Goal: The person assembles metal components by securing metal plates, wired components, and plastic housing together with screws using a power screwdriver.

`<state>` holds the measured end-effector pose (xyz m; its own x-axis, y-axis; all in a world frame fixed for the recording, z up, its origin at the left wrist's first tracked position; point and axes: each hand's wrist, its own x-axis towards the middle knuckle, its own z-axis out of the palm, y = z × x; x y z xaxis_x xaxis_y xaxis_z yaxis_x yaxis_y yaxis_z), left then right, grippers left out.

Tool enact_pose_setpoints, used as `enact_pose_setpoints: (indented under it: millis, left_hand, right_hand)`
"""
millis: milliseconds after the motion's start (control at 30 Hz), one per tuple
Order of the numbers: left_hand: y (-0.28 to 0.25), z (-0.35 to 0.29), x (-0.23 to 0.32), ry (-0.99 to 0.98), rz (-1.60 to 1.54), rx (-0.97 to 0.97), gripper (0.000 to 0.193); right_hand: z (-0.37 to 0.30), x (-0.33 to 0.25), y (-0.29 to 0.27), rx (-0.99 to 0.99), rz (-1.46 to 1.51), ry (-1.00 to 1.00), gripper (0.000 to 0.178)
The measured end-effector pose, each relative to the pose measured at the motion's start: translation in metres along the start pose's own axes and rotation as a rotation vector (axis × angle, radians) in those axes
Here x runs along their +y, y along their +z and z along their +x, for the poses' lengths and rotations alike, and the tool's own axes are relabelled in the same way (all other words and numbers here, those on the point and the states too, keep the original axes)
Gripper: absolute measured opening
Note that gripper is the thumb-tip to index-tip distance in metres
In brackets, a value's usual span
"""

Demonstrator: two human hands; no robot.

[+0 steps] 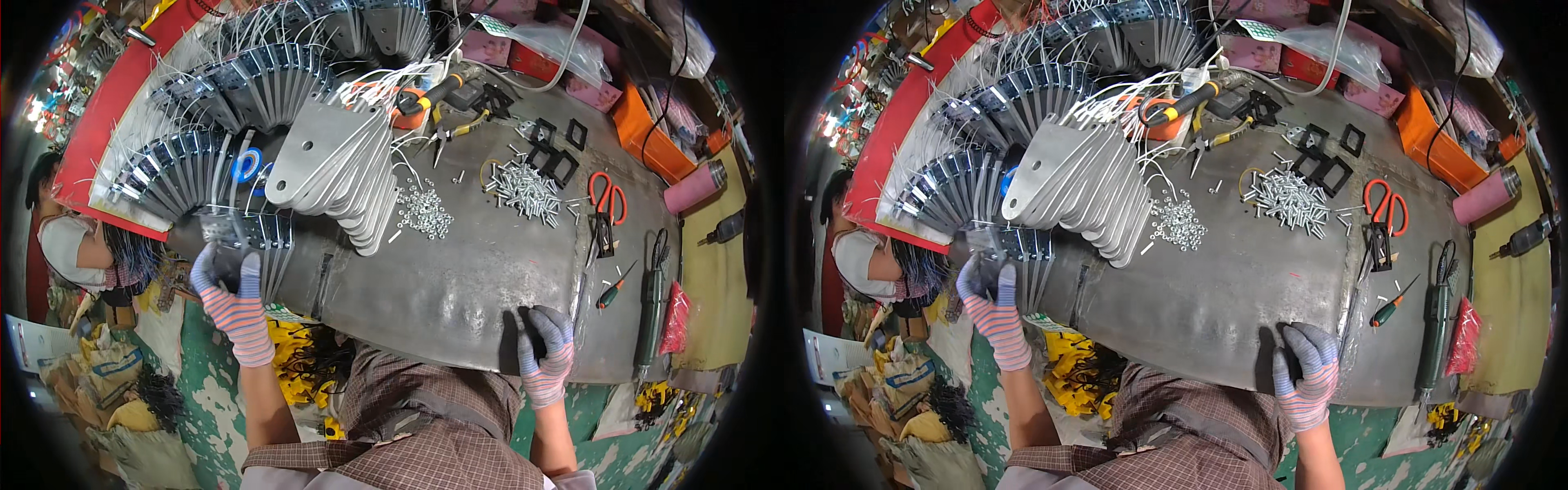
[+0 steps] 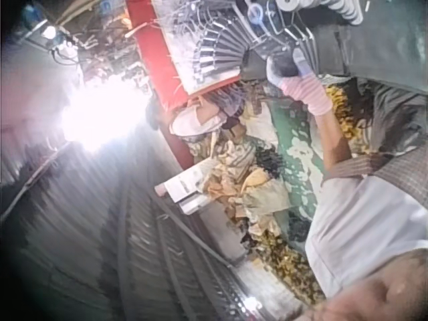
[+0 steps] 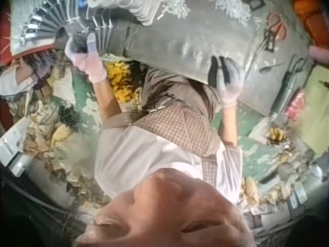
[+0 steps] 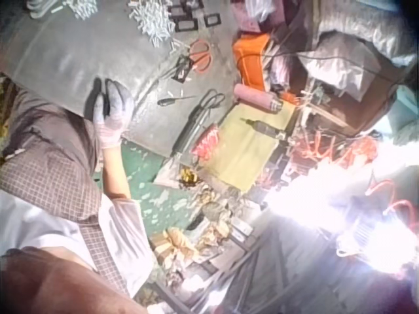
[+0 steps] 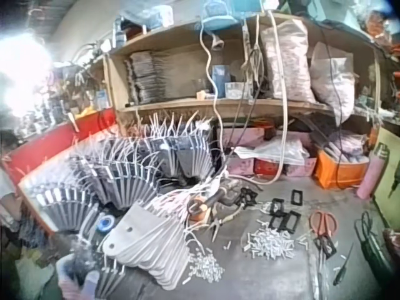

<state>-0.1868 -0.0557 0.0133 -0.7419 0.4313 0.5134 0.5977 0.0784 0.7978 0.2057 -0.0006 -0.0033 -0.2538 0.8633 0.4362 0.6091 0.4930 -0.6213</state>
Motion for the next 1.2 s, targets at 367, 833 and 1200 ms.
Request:
enact_pose_setpoints:
  millis: [367, 833, 1200]
  left_hand:
    - [-0.016, -0.025, -0.001, -0.208, -0.006, -0.203, 0.086]
    - [0.034, -0.079, 0.161, 0.624, -0.406, -0.635, 0.021]
    - [0.032, -0.078, 0.236, 0.438, -0.647, -0.801, 0.019]
  right_hand:
    - [0.001, 0.001, 0.004, 0.026, -0.003, -0.029, 0.029]
    - [0.038, 0.014, -0.019, -0.165, 0.137, 0.219, 0.021]
    - [0.12, 0.109, -0.056, -0.131, -0.642, 0.449, 0.032]
